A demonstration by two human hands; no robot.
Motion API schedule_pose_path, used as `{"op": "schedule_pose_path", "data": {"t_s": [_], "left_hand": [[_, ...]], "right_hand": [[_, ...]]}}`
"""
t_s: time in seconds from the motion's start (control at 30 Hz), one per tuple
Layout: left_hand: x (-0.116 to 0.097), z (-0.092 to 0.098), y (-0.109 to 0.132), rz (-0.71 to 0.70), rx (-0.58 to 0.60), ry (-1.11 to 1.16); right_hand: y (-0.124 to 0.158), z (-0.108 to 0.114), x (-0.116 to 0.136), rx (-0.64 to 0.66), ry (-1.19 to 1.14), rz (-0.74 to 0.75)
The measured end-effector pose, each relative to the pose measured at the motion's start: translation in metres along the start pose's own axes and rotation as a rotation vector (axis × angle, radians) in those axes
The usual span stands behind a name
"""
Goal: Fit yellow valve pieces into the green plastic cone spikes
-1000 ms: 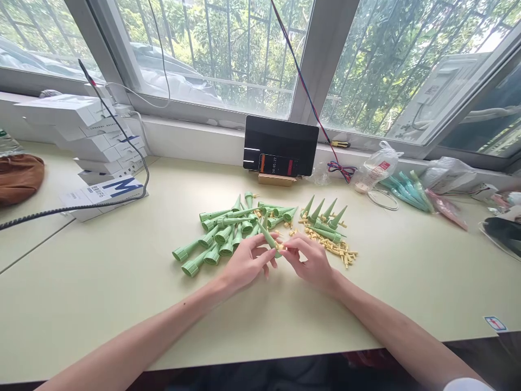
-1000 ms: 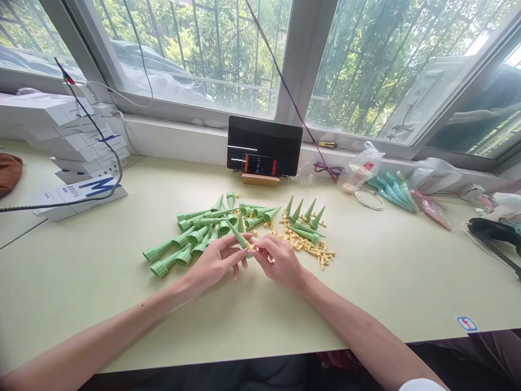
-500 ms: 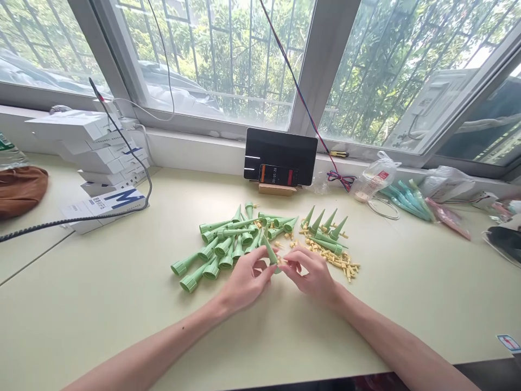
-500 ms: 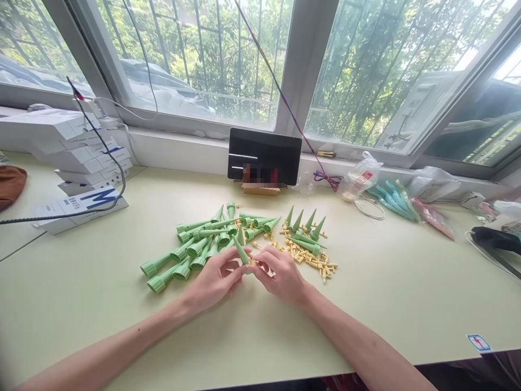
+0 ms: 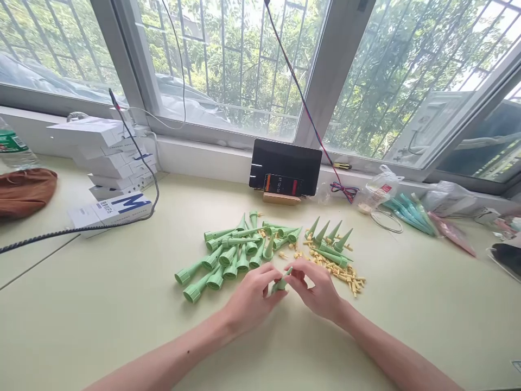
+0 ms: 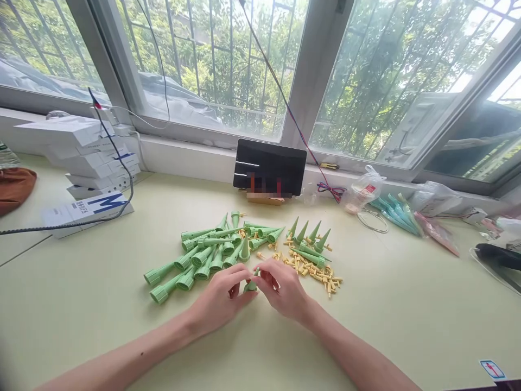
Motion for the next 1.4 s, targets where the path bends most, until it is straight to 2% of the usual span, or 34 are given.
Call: {"op": "schedule_pose_path", "data": {"t_s": [0.13,0.27,0.33,0.47,0.57,0.7,0.87,1.17,1.4], "left_hand": [[0.0,-0.001,0.0,0.013,-0.006,-0.005],[-0.002,0.002,0.0,0.049,-0.065,-0.005],[-0.003,0.004,0.0,0.049,-0.097,-0.009],[-0.004,0.004,0.001,0.009,-0.089,-0.023],[-0.002,0.002,0.001,-0.006,-0.074,-0.017],[0.0,0.001,0.0,0.001,-0.068,0.018],[-0.001,0.002,0.0,0.027,-0.076,0.041],[-0.005,0.004,-0.001,0.027,-0.053,0.038],[-0.005,0.001,-0.001,0.003,-0.037,0.056]], "right_hand": [[-0.007,0.002,0.009,0.089,0.015,-0.046],[-0.02,0.019,0.015,0.174,0.049,-0.113],[-0.031,0.035,0.013,0.143,0.067,-0.146],[-0.053,0.066,-0.003,-0.02,0.207,-0.213],[-0.063,0.077,-0.022,-0.083,0.283,-0.254],[-0.067,0.075,-0.038,-0.044,0.396,-0.226],[-0.066,0.069,-0.046,-0.008,0.469,-0.202],[-0.068,0.061,-0.053,-0.108,0.496,-0.14],[-0.065,0.054,-0.067,-0.015,0.556,-0.111]]}}
Point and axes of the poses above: each hand's wrist, its own y-axis away from the middle knuckle, its own z-axis out of the back of the hand, x = y × z, the point moved 4 cm from there along -y, towards the middle knuckle, and after that the axes turned 8 degrees about -x, right-handed, at the moved point
